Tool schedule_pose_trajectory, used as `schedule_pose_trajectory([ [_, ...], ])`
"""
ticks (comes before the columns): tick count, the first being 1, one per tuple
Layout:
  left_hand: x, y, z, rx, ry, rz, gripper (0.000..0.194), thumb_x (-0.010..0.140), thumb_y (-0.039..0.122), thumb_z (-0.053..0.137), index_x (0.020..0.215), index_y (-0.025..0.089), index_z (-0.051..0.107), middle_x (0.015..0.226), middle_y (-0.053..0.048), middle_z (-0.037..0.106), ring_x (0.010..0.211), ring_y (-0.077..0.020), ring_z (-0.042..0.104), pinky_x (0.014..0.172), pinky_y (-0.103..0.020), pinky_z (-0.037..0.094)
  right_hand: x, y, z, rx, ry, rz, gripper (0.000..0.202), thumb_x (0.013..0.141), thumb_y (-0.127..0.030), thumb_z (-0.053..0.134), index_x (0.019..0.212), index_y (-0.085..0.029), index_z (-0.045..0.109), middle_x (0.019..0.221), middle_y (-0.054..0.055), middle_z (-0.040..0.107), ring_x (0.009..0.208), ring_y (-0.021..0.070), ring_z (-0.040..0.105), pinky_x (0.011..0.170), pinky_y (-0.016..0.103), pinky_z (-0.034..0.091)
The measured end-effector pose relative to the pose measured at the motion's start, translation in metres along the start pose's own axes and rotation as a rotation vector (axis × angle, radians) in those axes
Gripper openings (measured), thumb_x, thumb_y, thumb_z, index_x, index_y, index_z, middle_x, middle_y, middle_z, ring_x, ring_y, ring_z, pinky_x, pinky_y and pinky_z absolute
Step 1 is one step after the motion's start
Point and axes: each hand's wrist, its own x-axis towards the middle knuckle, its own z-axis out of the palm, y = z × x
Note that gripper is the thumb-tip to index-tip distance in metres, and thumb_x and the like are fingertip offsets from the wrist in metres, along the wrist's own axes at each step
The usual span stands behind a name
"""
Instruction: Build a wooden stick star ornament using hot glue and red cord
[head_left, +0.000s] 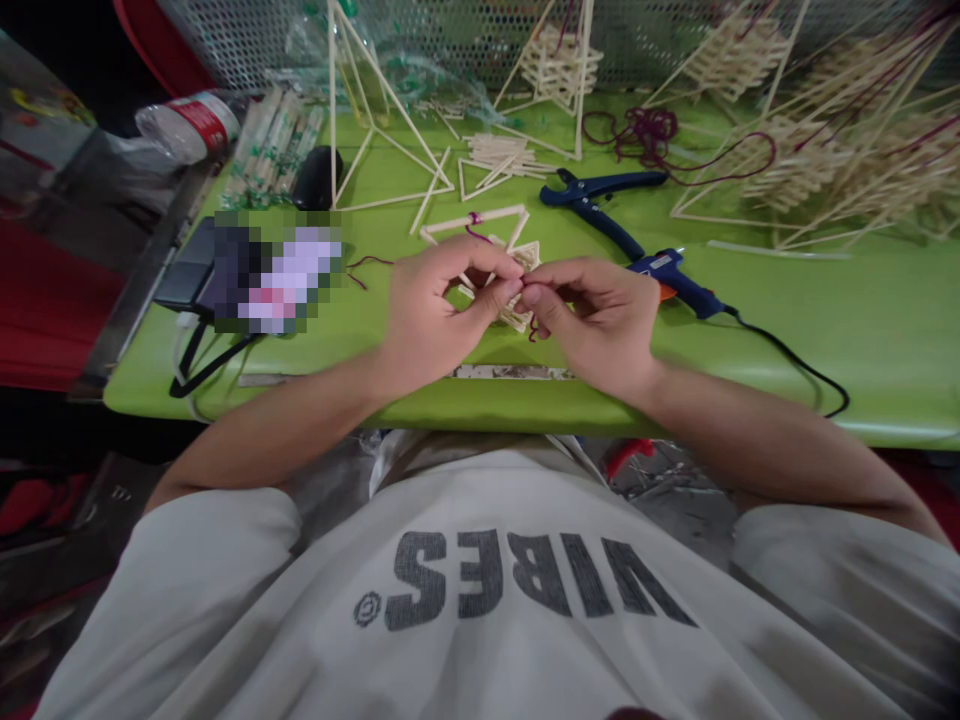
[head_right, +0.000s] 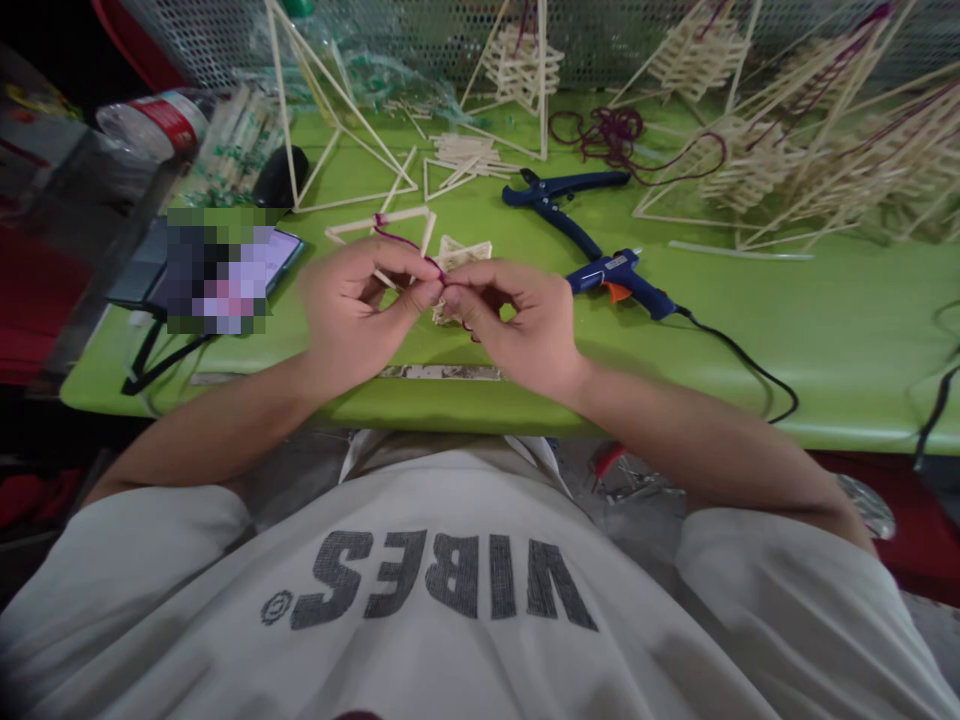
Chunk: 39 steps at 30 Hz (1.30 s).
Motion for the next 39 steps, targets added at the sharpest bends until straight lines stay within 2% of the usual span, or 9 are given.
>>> schedule_pose_trajectory([
  [4, -0.002, 0.004, -0.002, 0.138, -0.027, 0.012, 0.047, 0.121, 0.072, 0.071, 0.108, 0.03, 0.089, 0.097, -0.003, 0.085, 0.084, -0.0182, 0.081, 0.074, -0.038, 0.07, 0.006, -0.008, -0.001, 0.153, -0.1, 0.095, 0.041, 0.113, -0.059, 0.093, 0.102, -0.021, 0.086, 0.08, 0.001, 0.078, 0.055, 0.0093, 0.063, 0.05, 0.024, 0.052],
  [10, 0.001, 0.007, -0.003, -0.02, -0.023, 0.079, 0.021, 0.122, 0.05, 0.077, 0.118, 0.032, 0.086, 0.099, -0.002, 0.087, 0.084, -0.016, 0.083, 0.073, -0.033, 0.07, 0.016, -0.015, -0.003, 0.368, -0.279, 0.34, 0.059, 0.1, -0.074, 0.1, 0.091, -0.023, 0.074, 0.067, -0.004, 0.062, 0.049, 0.0094, 0.049, 0.044, 0.027, 0.041],
  [13, 0.001, 0.007, -0.003, 0.017, -0.039, 0.056, 0.027, 0.122, 0.057, 0.075, 0.114, 0.033, 0.085, 0.098, -0.002, 0.086, 0.088, -0.0182, 0.084, 0.076, -0.037, 0.071, 0.019, -0.012, -0.005, 0.375, -0.334, 0.384, 0.063, 0.098, -0.079, 0.1, 0.088, -0.024, 0.071, 0.065, -0.005, 0.061, 0.049, 0.0094, 0.045, 0.044, 0.028, 0.037],
  [16, -0.001, 0.008, -0.004, 0.122, -0.043, -0.014, 0.043, 0.122, 0.07, 0.069, 0.112, 0.032, 0.085, 0.099, -0.004, 0.085, 0.093, -0.0205, 0.085, 0.082, -0.041, 0.073, 0.02, -0.009, -0.007, 0.36, -0.344, 0.377, 0.065, 0.097, -0.081, 0.099, 0.087, -0.024, 0.07, 0.065, -0.005, 0.061, 0.048, 0.0091, 0.044, 0.043, 0.028, 0.036],
  [21, -0.001, 0.011, -0.004, 0.042, -0.037, -0.026, 0.038, 0.122, 0.066, 0.071, 0.112, 0.031, 0.083, 0.1, -0.003, 0.084, 0.087, -0.0176, 0.082, 0.078, -0.037, 0.071, 0.019, -0.011, -0.009, 0.268, -0.312, 0.334, 0.062, 0.097, -0.079, 0.1, 0.089, -0.024, 0.073, 0.067, -0.003, 0.066, 0.05, 0.0103, 0.048, 0.044, 0.028, 0.038],
  [28, -0.003, 0.007, -0.002, 0.088, -0.035, -0.075, 0.053, 0.12, 0.077, 0.067, 0.105, 0.028, 0.081, 0.098, -0.005, 0.082, 0.088, -0.0196, 0.083, 0.081, -0.041, 0.073, 0.014, -0.01, -0.009, 0.232, -0.273, 0.326, 0.056, 0.102, -0.072, 0.099, 0.097, -0.022, 0.075, 0.072, -0.002, 0.062, 0.055, 0.0114, 0.047, 0.048, 0.03, 0.038],
  [32, -0.002, 0.009, -0.003, 0.037, -0.034, -0.024, 0.038, 0.119, 0.064, 0.074, 0.104, 0.03, 0.08, 0.099, -0.003, 0.085, 0.092, -0.02, 0.084, 0.085, -0.042, 0.073, 0.017, -0.012, -0.007, 0.19, -0.285, 0.275, 0.06, 0.099, -0.077, 0.1, 0.09, -0.023, 0.075, 0.079, 0.002, 0.061, 0.069, 0.0155, 0.048, 0.056, 0.031, 0.036],
  [35, 0.0, 0.012, -0.004, -0.034, -0.029, 0.026, 0.023, 0.116, 0.052, 0.082, 0.105, 0.031, 0.079, 0.101, -0.001, 0.088, 0.093, -0.0198, 0.085, 0.084, -0.042, 0.071, 0.019, -0.013, -0.008, 0.167, -0.328, 0.24, 0.061, 0.1, -0.077, 0.098, 0.086, -0.024, 0.073, 0.076, 0.0, 0.055, 0.07, 0.0156, 0.042, 0.058, 0.032, 0.033],
  [39, 0.0, 0.011, -0.005, 0.027, -0.035, -0.017, 0.038, 0.117, 0.065, 0.078, 0.102, 0.03, 0.081, 0.099, -0.003, 0.086, 0.096, -0.0225, 0.086, 0.089, -0.047, 0.074, 0.019, -0.007, -0.012, 0.113, -0.325, 0.246, 0.063, 0.1, -0.082, 0.096, 0.087, -0.025, 0.073, 0.074, -0.001, 0.052, 0.067, 0.0147, 0.036, 0.057, 0.031, 0.029],
])
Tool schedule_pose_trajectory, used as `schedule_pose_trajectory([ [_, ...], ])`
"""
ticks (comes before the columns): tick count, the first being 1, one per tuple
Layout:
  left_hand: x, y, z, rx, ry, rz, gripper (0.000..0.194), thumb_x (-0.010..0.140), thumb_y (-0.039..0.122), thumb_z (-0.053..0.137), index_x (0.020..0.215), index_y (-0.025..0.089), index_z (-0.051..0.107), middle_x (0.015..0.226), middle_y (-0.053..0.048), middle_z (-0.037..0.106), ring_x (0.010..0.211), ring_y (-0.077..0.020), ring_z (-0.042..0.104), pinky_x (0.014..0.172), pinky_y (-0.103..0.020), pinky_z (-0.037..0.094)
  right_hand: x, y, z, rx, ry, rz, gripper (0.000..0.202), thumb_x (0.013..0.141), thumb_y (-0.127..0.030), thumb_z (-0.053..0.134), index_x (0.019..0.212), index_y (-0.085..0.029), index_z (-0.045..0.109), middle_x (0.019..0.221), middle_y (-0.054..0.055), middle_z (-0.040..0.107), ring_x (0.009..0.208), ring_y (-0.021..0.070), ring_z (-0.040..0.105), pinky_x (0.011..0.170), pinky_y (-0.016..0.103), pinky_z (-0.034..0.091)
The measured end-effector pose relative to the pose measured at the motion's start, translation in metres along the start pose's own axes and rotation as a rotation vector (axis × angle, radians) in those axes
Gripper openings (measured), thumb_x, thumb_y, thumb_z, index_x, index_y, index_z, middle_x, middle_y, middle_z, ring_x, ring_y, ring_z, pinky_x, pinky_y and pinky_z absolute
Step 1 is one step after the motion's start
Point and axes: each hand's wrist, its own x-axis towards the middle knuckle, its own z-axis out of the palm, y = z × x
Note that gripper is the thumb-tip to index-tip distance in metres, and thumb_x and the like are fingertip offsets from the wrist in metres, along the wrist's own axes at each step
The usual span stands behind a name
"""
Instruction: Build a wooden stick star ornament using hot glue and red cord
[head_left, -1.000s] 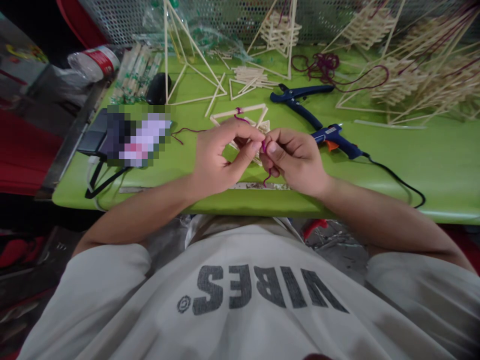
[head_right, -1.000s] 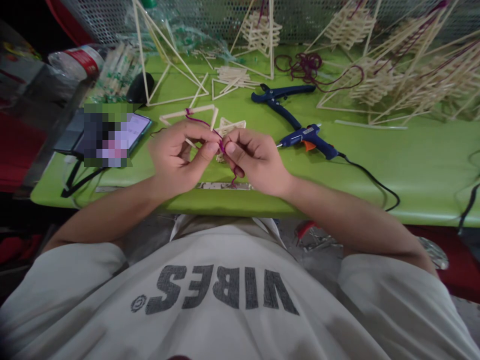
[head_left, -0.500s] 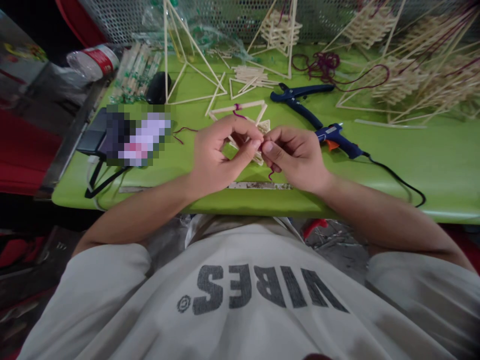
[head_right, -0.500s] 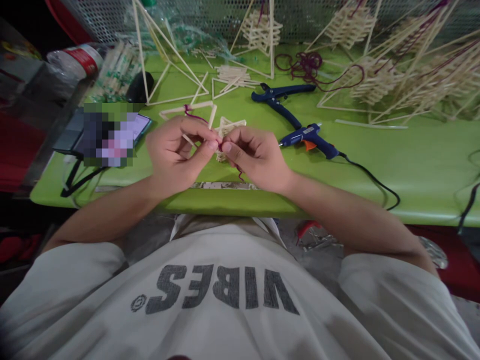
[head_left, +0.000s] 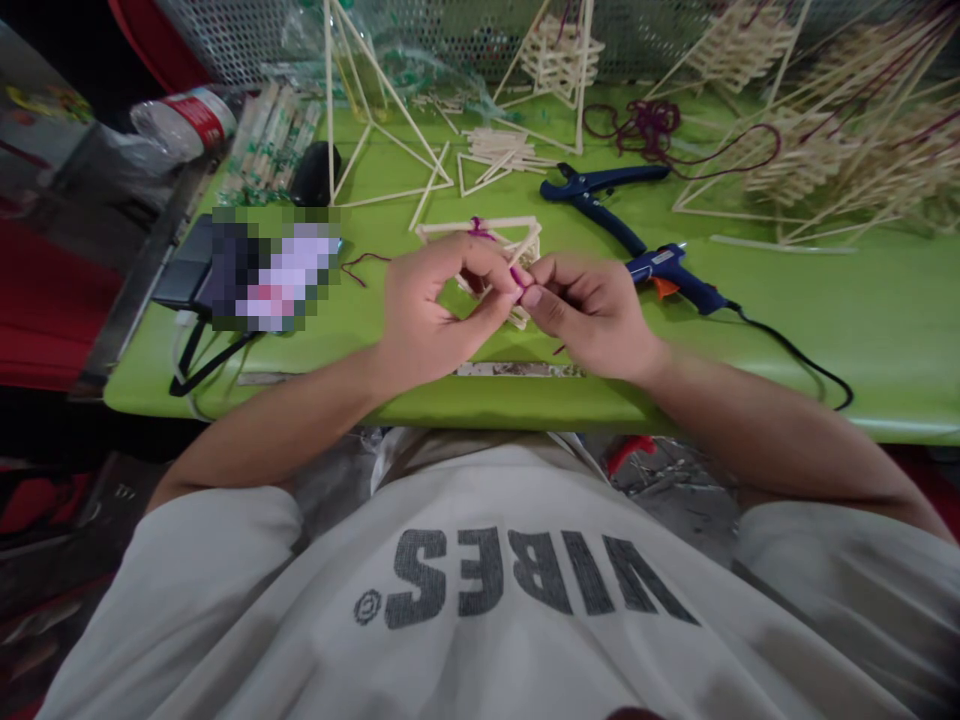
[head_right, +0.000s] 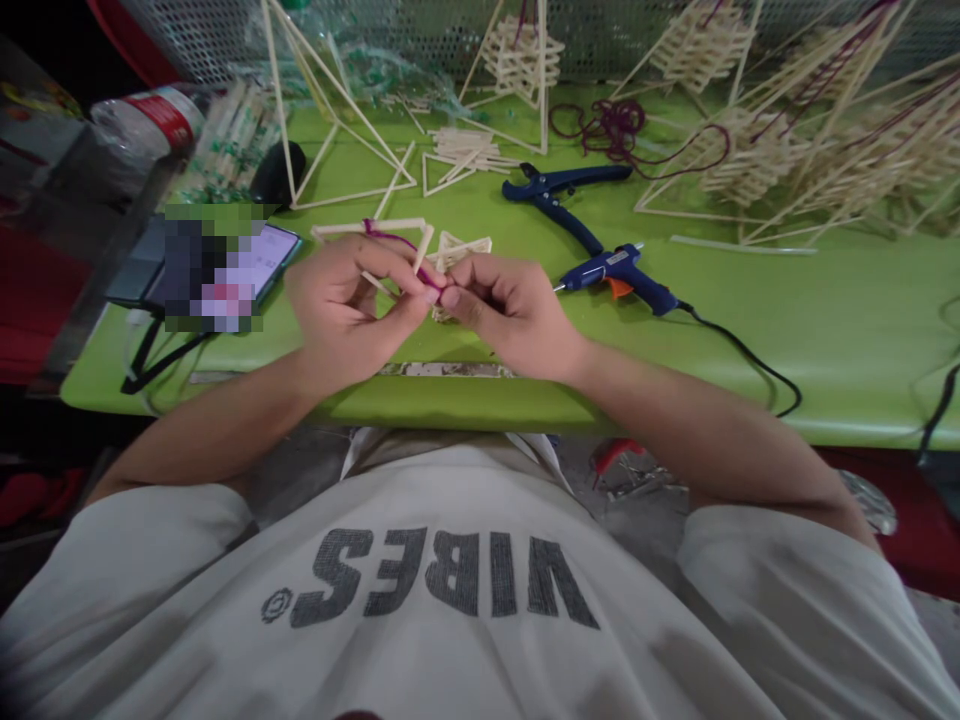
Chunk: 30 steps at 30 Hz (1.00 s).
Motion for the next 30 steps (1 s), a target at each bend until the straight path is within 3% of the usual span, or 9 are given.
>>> schedule_pose_trajectory([
  [3, -0.001, -0.004, 0.001, -0.001, 0.003, -0.015, 0.045, 0.116, 0.072, 0.078, 0.099, 0.03, 0.081, 0.097, -0.003, 0.084, 0.092, -0.0221, 0.085, 0.086, -0.047, 0.074, -0.001, 0.006, -0.003, -0.008, 0.018, 0.008, 0.065, 0.099, -0.086, 0.094, 0.089, -0.025, 0.073, 0.073, -0.001, 0.052, 0.066, 0.0149, 0.037, 0.055, 0.031, 0.027],
  [10, 0.0, -0.006, 0.0, -0.047, -0.032, 0.059, 0.026, 0.12, 0.051, 0.08, 0.105, 0.03, 0.082, 0.1, -0.001, 0.089, 0.094, -0.0197, 0.089, 0.093, -0.041, 0.075, 0.004, 0.001, -0.007, -0.017, -0.023, -0.016, 0.069, 0.096, -0.087, 0.096, 0.082, -0.023, 0.072, 0.067, -0.002, 0.053, 0.06, 0.0118, 0.037, 0.053, 0.029, 0.025],
  [17, -0.003, -0.009, -0.003, 0.169, -0.106, 0.024, 0.04, 0.122, 0.056, 0.072, 0.094, 0.029, 0.081, 0.094, -0.001, 0.087, 0.086, -0.0182, 0.085, 0.082, -0.038, 0.073, 0.008, 0.001, -0.014, 0.048, -0.112, 0.035, 0.072, 0.089, -0.083, 0.105, 0.078, -0.02, 0.07, 0.061, -0.005, 0.05, 0.055, 0.0076, 0.033, 0.05, 0.029, 0.02],
  [22, 0.001, -0.009, -0.006, 0.098, -0.146, 0.011, 0.034, 0.114, 0.056, 0.081, 0.093, 0.029, 0.078, 0.094, -0.001, 0.085, 0.087, -0.0211, 0.085, 0.083, -0.043, 0.073, 0.007, 0.004, -0.013, 0.129, -0.129, 0.107, 0.075, 0.088, -0.084, 0.104, 0.076, -0.02, 0.066, 0.058, -0.006, 0.05, 0.051, 0.0063, 0.035, 0.046, 0.028, 0.021],
  [30, -0.002, -0.011, 0.0, 0.039, -0.085, -0.079, 0.047, 0.116, 0.065, 0.076, 0.091, 0.028, 0.06, 0.094, -0.002, 0.077, 0.087, -0.0194, 0.08, 0.079, -0.04, 0.068, 0.001, -0.004, -0.002, 0.126, -0.02, 0.093, 0.063, 0.101, -0.081, 0.096, 0.088, -0.024, 0.072, 0.056, -0.006, 0.057, 0.044, 0.0094, 0.044, 0.042, 0.028, 0.03],
])
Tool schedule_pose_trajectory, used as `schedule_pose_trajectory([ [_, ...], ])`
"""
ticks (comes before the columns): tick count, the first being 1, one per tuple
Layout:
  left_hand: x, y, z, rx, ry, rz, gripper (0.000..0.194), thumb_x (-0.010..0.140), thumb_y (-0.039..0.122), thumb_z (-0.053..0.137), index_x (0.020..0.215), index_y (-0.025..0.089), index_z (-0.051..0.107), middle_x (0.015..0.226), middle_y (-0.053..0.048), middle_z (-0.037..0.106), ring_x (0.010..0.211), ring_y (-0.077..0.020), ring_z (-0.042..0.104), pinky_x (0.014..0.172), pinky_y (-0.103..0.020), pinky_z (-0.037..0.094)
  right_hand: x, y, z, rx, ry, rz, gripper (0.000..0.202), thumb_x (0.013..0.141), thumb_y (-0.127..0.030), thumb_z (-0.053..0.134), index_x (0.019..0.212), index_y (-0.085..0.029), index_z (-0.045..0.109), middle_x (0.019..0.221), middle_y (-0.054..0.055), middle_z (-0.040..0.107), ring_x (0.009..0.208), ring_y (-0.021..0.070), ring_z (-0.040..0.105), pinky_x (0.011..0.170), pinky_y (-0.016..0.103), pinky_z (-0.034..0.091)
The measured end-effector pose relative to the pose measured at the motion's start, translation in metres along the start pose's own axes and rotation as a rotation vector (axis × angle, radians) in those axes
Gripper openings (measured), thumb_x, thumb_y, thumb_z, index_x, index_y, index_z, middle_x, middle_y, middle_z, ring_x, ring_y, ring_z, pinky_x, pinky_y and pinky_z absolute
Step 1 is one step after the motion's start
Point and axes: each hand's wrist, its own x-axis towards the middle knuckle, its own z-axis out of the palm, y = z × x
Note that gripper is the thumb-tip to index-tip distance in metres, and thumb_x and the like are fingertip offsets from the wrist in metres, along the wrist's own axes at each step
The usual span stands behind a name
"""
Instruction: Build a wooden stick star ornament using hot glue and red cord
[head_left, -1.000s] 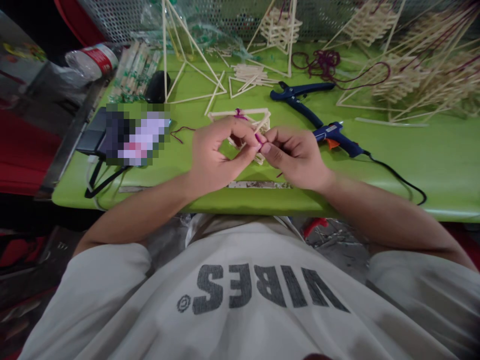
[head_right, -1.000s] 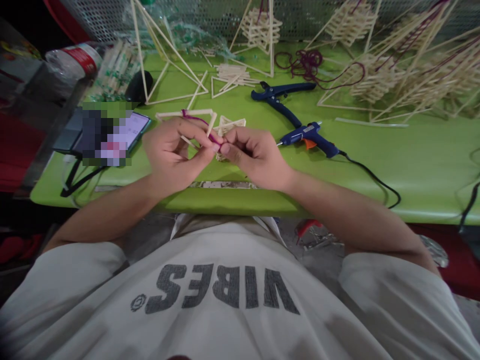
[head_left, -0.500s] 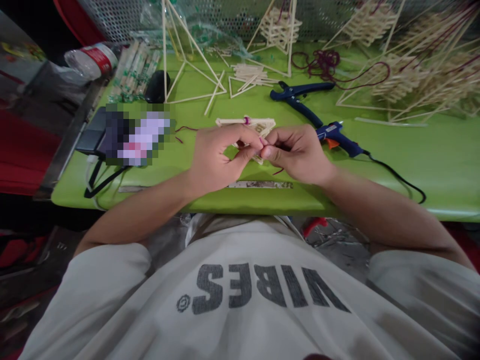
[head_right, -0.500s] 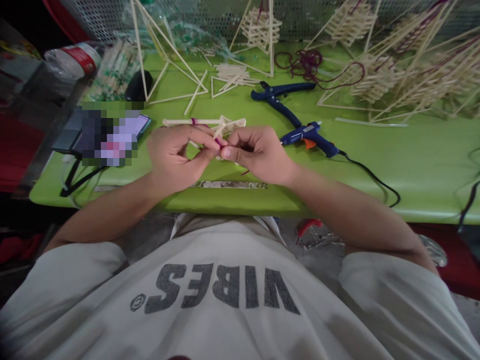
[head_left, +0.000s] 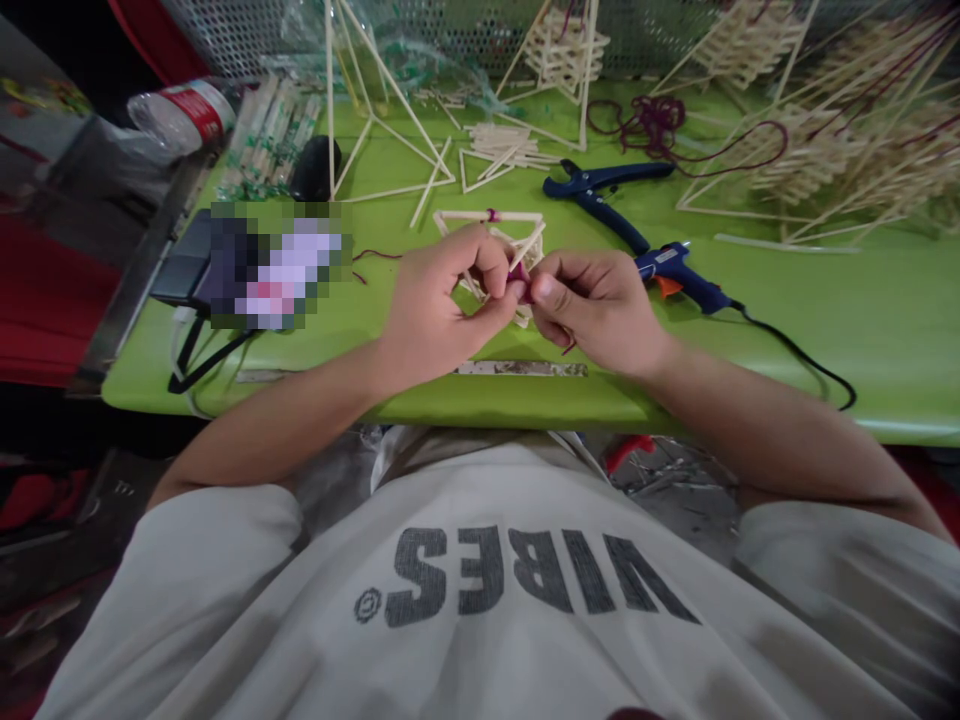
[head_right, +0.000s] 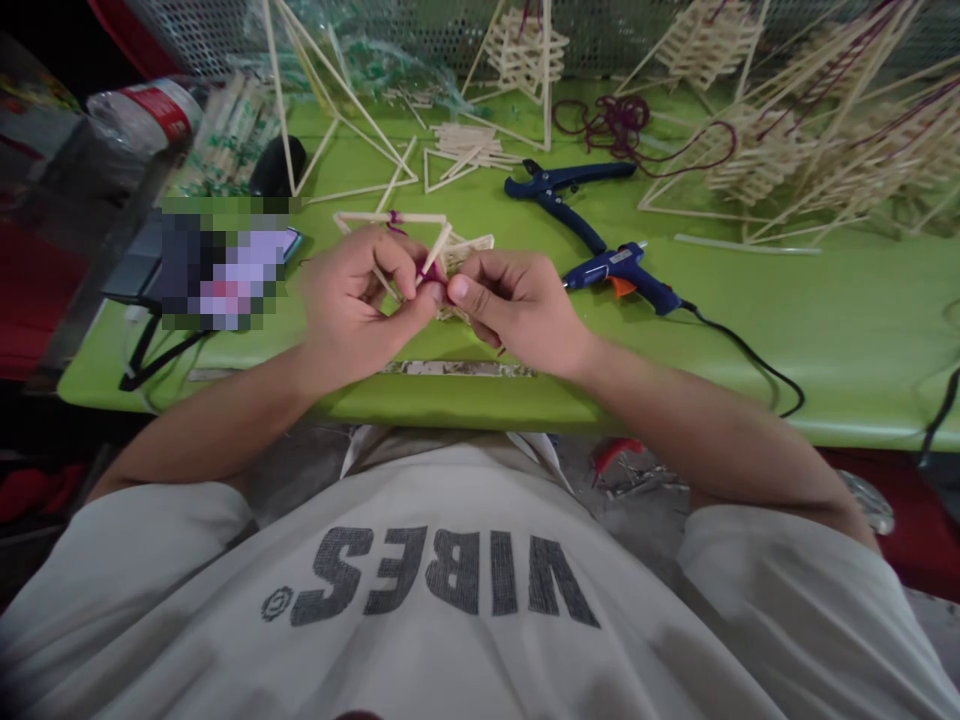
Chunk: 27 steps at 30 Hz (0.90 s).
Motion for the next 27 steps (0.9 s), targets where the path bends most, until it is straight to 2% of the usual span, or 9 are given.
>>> schedule_pose_trajectory([
  [4, -0.004, -0.006, 0.001, 0.043, 0.001, -0.032, 0.056, 0.116, 0.068, 0.075, 0.085, 0.027, 0.053, 0.09, -0.002, 0.074, 0.088, -0.0194, 0.081, 0.077, -0.039, 0.066, -0.008, -0.004, 0.009, -0.075, 0.138, -0.068, 0.056, 0.107, -0.075, 0.094, 0.091, -0.023, 0.077, 0.057, -0.004, 0.06, 0.046, 0.0108, 0.047, 0.044, 0.029, 0.033],
  [10, -0.003, 0.0, -0.001, -0.002, -0.002, -0.031, 0.051, 0.117, 0.058, 0.08, 0.085, 0.027, 0.055, 0.087, 0.0, 0.07, 0.088, -0.0182, 0.081, 0.081, -0.039, 0.069, -0.015, -0.003, 0.018, -0.27, 0.312, -0.189, 0.046, 0.101, -0.063, 0.103, 0.094, -0.023, 0.084, 0.068, -0.002, 0.066, 0.057, 0.011, 0.045, 0.05, 0.03, 0.03],
  [15, -0.002, 0.002, -0.002, -0.016, -0.001, 0.012, 0.047, 0.12, 0.053, 0.075, 0.088, 0.027, 0.052, 0.089, 0.0, 0.071, 0.088, -0.0164, 0.081, 0.079, -0.036, 0.068, -0.018, 0.007, 0.016, -0.448, 0.382, -0.311, 0.029, 0.111, -0.049, 0.093, 0.097, -0.024, 0.088, 0.068, -0.002, 0.066, 0.059, 0.0112, 0.048, 0.055, 0.031, 0.035],
  [18, -0.003, -0.002, -0.002, 0.027, -0.014, 0.002, 0.044, 0.122, 0.052, 0.074, 0.092, 0.027, 0.054, 0.093, 0.0, 0.071, 0.09, -0.0166, 0.081, 0.082, -0.036, 0.07, -0.015, 0.007, 0.014, -0.438, 0.365, -0.321, 0.03, 0.111, -0.048, 0.092, 0.095, -0.024, 0.085, 0.069, -0.001, 0.067, 0.06, 0.0117, 0.05, 0.056, 0.032, 0.037],
  [22, -0.004, -0.006, -0.003, 0.12, -0.021, -0.01, 0.038, 0.123, 0.053, 0.074, 0.1, 0.026, 0.059, 0.093, 0.0, 0.065, 0.088, -0.0169, 0.077, 0.086, -0.038, 0.07, -0.008, 0.003, 0.012, -0.298, 0.299, -0.249, 0.043, 0.109, -0.061, 0.094, 0.093, -0.024, 0.08, 0.073, 0.0, 0.068, 0.059, 0.0114, 0.048, 0.054, 0.031, 0.037],
  [24, -0.004, -0.004, -0.003, 0.123, -0.011, -0.009, 0.038, 0.123, 0.055, 0.073, 0.102, 0.026, 0.062, 0.092, 0.0, 0.064, 0.085, -0.0163, 0.075, 0.082, -0.037, 0.068, -0.005, 0.002, 0.01, -0.198, 0.258, -0.185, 0.046, 0.106, -0.065, 0.095, 0.094, -0.024, 0.078, 0.071, -0.001, 0.065, 0.057, 0.0107, 0.045, 0.052, 0.03, 0.035],
  [27, -0.003, 0.002, -0.002, 0.076, 0.008, 0.004, 0.041, 0.123, 0.061, 0.071, 0.103, 0.025, 0.065, 0.09, 0.0, 0.067, 0.074, -0.0128, 0.068, 0.072, -0.032, 0.063, -0.003, 0.003, 0.007, -0.034, 0.185, -0.081, 0.044, 0.105, -0.062, 0.097, 0.097, -0.023, 0.078, 0.065, -0.005, 0.058, 0.051, 0.0096, 0.041, 0.048, 0.029, 0.03],
])
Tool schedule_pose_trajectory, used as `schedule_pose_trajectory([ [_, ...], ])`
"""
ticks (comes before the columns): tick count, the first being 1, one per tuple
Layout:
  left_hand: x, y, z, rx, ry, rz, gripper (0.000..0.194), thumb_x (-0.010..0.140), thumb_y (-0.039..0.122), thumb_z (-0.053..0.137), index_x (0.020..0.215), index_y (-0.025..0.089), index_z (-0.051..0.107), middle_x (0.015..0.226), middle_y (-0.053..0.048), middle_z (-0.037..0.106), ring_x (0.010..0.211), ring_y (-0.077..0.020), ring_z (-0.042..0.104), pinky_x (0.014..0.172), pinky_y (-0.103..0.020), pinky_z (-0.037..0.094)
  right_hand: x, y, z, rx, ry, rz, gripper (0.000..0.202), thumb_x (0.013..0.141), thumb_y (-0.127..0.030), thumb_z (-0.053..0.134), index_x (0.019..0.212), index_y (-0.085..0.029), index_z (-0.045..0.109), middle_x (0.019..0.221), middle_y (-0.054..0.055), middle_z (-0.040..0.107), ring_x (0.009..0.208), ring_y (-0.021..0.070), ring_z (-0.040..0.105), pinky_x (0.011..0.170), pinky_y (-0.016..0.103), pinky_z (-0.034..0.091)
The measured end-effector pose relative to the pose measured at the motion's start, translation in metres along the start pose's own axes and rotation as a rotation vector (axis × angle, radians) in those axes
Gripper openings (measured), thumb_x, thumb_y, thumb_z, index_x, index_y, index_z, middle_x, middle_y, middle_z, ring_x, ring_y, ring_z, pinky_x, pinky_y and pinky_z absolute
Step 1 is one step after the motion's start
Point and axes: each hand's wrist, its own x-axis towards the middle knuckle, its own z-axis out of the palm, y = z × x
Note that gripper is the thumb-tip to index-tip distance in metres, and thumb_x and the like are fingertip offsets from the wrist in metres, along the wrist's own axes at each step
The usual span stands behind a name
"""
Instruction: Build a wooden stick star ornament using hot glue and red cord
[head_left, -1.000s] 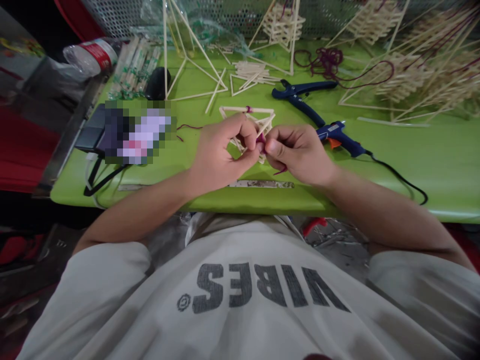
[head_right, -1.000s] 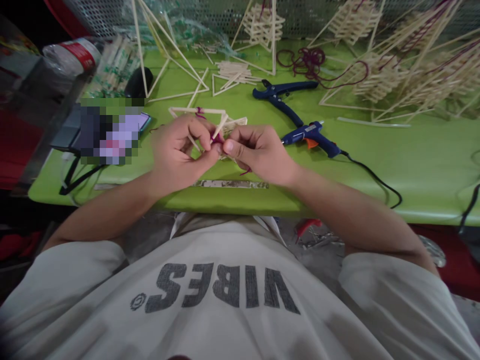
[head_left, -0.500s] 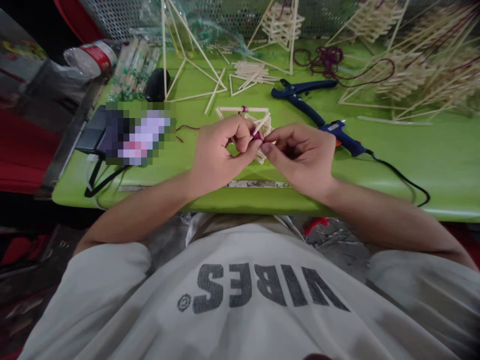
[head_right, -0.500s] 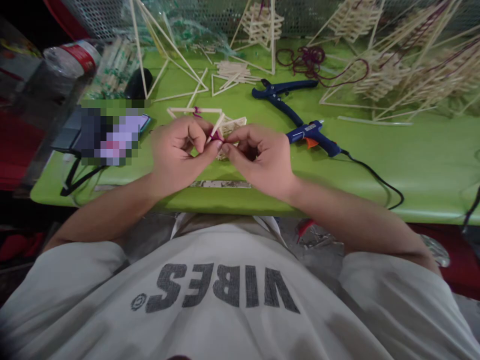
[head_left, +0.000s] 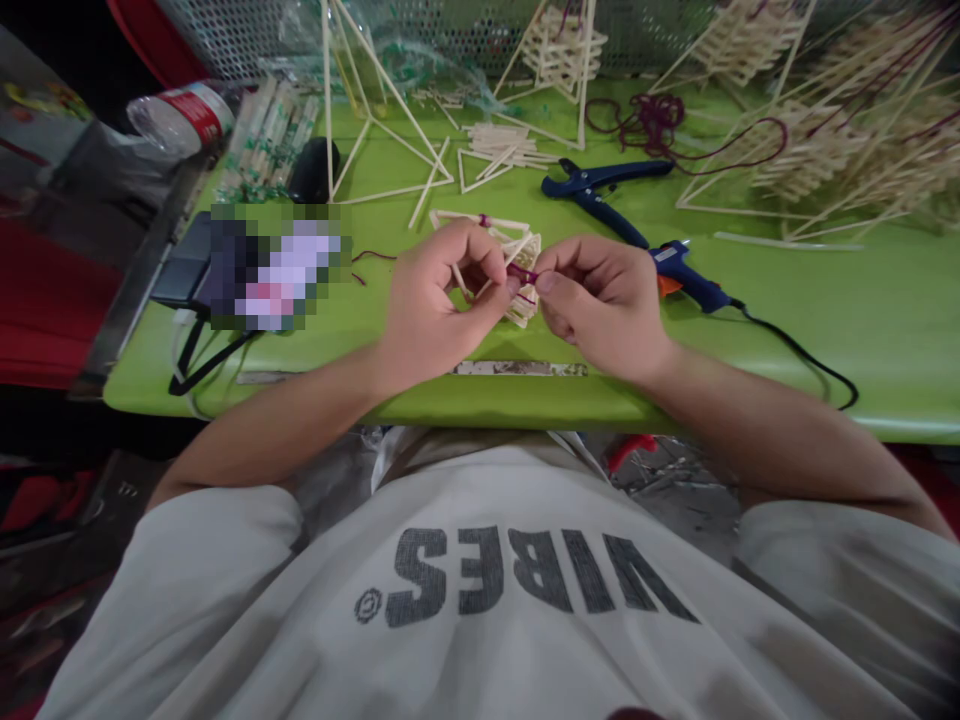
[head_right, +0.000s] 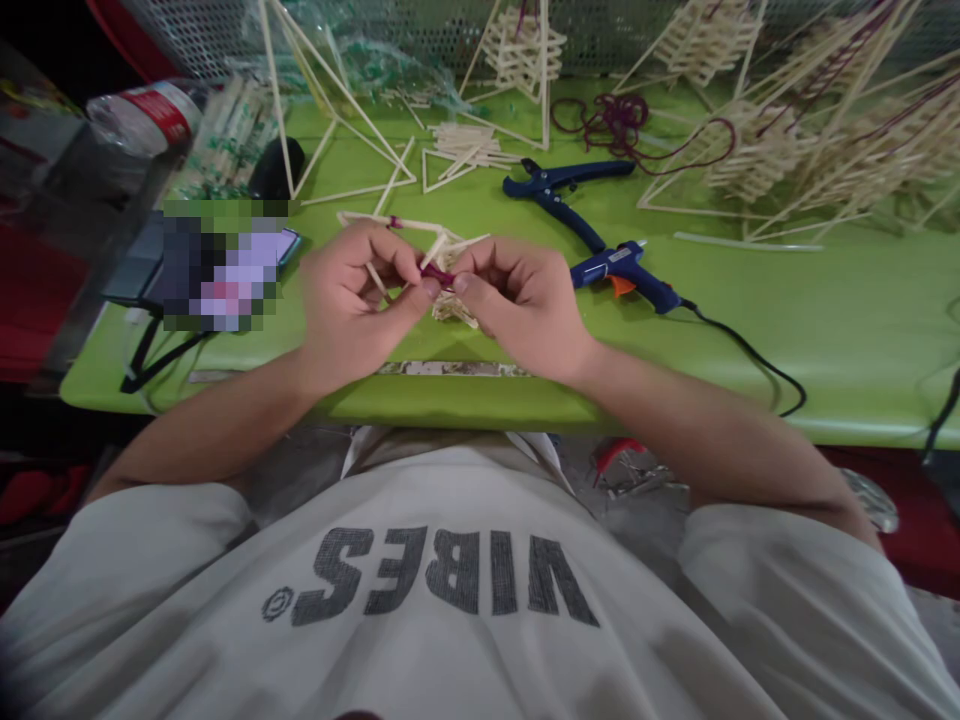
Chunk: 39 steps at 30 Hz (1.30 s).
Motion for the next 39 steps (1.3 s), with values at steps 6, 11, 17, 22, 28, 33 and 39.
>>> schedule_pose_trajectory([
  [6, 0.002, 0.01, -0.002, -0.028, -0.014, 0.052, 0.035, 0.124, 0.054, 0.07, 0.107, 0.024, 0.077, 0.092, -0.001, 0.078, 0.074, -0.0119, 0.071, 0.069, -0.029, 0.062, -0.002, 0.003, -0.005, 0.105, -0.077, 0.065, 0.04, 0.107, -0.058, 0.098, 0.104, -0.022, 0.082, 0.066, -0.005, 0.055, 0.052, 0.0097, 0.038, 0.049, 0.03, 0.028],
  [11, 0.002, 0.014, -0.006, 0.003, -0.022, 0.049, 0.031, 0.123, 0.048, 0.071, 0.108, 0.023, 0.084, 0.092, -0.002, 0.083, 0.074, -0.0125, 0.073, 0.071, -0.03, 0.065, -0.002, -0.001, -0.007, 0.144, -0.124, 0.08, 0.038, 0.107, -0.054, 0.099, 0.103, -0.021, 0.083, 0.068, -0.004, 0.055, 0.054, 0.0092, 0.036, 0.051, 0.029, 0.025],
  [17, 0.003, 0.011, -0.005, 0.001, -0.01, 0.08, 0.028, 0.122, 0.043, 0.073, 0.113, 0.022, 0.09, 0.098, -0.005, 0.089, 0.078, -0.013, 0.078, 0.073, -0.028, 0.066, 0.001, -0.005, -0.008, 0.217, -0.122, 0.201, 0.038, 0.102, -0.049, 0.104, 0.097, -0.019, 0.081, 0.06, -0.006, 0.053, 0.051, 0.0081, 0.037, 0.049, 0.027, 0.024],
  [22, 0.004, 0.007, -0.005, -0.012, -0.009, 0.141, 0.022, 0.122, 0.037, 0.076, 0.117, 0.023, 0.093, 0.104, -0.005, 0.093, 0.083, -0.0131, 0.082, 0.078, -0.027, 0.068, 0.002, -0.014, -0.005, 0.336, -0.134, 0.313, 0.03, 0.1, -0.037, 0.1, 0.092, -0.019, 0.078, 0.057, -0.008, 0.053, 0.046, 0.0065, 0.034, 0.047, 0.026, 0.019],
  [28, 0.002, 0.002, -0.006, 0.075, 0.002, 0.185, 0.022, 0.123, 0.035, 0.074, 0.123, 0.027, 0.094, 0.114, -0.005, 0.094, 0.091, -0.0149, 0.087, 0.105, -0.036, 0.075, 0.004, -0.02, -0.008, 0.422, -0.219, 0.448, 0.022, 0.102, -0.03, 0.09, 0.097, -0.018, 0.072, 0.061, -0.009, 0.049, 0.049, 0.005, 0.025, 0.047, 0.023, 0.016],
  [33, 0.001, 0.002, -0.008, 0.086, -0.066, 0.126, 0.02, 0.121, 0.03, 0.075, 0.123, 0.028, 0.095, 0.117, -0.006, 0.095, 0.104, -0.0198, 0.091, 0.119, -0.044, 0.075, 0.009, -0.012, -0.015, 0.456, -0.307, 0.461, 0.026, 0.1, -0.034, 0.096, 0.099, -0.019, 0.075, 0.06, -0.009, 0.049, 0.049, 0.0056, 0.025, 0.045, 0.022, 0.018],
  [39, 0.003, 0.0, -0.008, 0.159, -0.125, 0.04, 0.018, 0.115, 0.024, 0.078, 0.11, 0.029, 0.095, 0.112, -0.004, 0.095, 0.105, -0.0212, 0.091, 0.123, -0.048, 0.074, 0.011, -0.008, -0.017, 0.233, -0.269, 0.37, 0.037, 0.096, -0.044, 0.105, 0.089, -0.02, 0.077, 0.059, -0.006, 0.055, 0.045, 0.0069, 0.033, 0.043, 0.027, 0.017],
])
